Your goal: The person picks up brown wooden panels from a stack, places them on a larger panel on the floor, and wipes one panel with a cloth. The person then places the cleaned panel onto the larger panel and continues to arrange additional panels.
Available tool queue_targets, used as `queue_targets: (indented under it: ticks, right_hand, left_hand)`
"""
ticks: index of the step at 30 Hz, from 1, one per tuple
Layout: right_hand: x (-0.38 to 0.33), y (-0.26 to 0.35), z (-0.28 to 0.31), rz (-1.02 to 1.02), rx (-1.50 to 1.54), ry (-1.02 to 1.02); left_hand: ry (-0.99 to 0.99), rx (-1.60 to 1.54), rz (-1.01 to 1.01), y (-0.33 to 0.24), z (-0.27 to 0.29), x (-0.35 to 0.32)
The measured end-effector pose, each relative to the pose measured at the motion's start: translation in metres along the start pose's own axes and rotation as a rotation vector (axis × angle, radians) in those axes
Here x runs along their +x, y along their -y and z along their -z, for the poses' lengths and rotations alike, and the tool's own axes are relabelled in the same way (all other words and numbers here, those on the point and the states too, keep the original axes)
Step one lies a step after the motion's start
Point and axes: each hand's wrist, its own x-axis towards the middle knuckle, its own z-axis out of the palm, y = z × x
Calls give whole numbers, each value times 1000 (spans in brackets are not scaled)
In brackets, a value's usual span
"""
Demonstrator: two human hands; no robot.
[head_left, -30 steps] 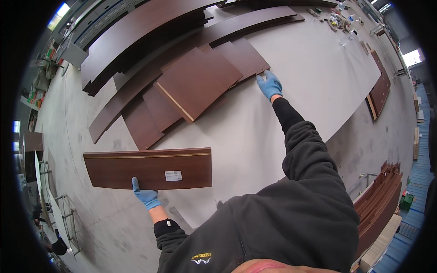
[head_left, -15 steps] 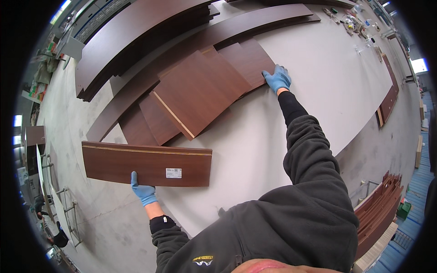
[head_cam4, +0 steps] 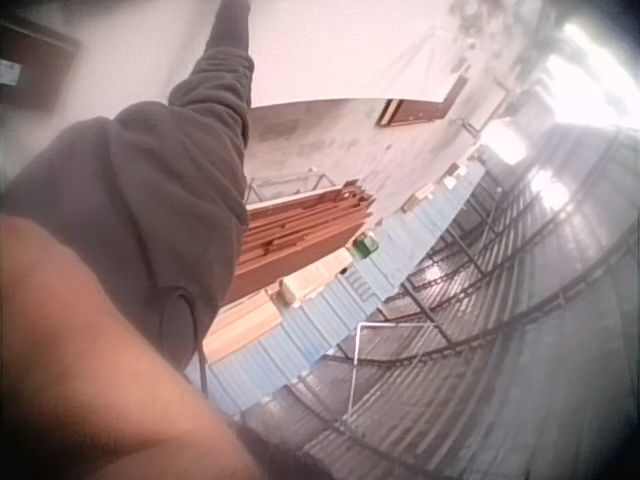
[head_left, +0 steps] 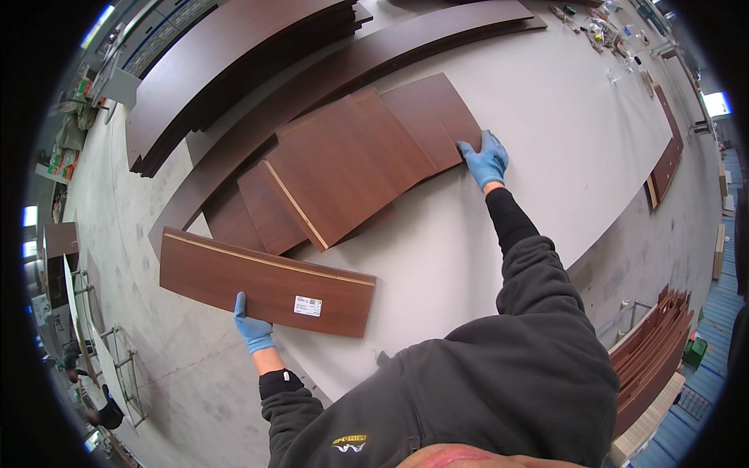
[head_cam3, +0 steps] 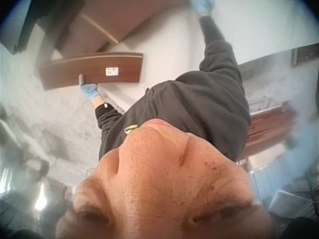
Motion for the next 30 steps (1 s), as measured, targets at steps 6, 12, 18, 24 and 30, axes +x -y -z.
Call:
queue_targets:
  ticks: [6,12,18,24,30]
  right_hand:
    - [-66,-14,16,-36,-56,-24]
    - [-70,-2,39,-72,-100,115]
    - [-81,54,57,340,-7,-190]
    - [-117,96,57,378,246,25]
    - [-132,96,55,309,286,83]
  left_hand:
    - [-8,13,-11,-6,16,-2]
    - [19,-31,-91,-24,16,4]
    - [104,-138,-67,-39,4,-26]
    - [123,-94,-45,-68,-8,-39]
    - [105,-179,-135,-81,-53,-43]
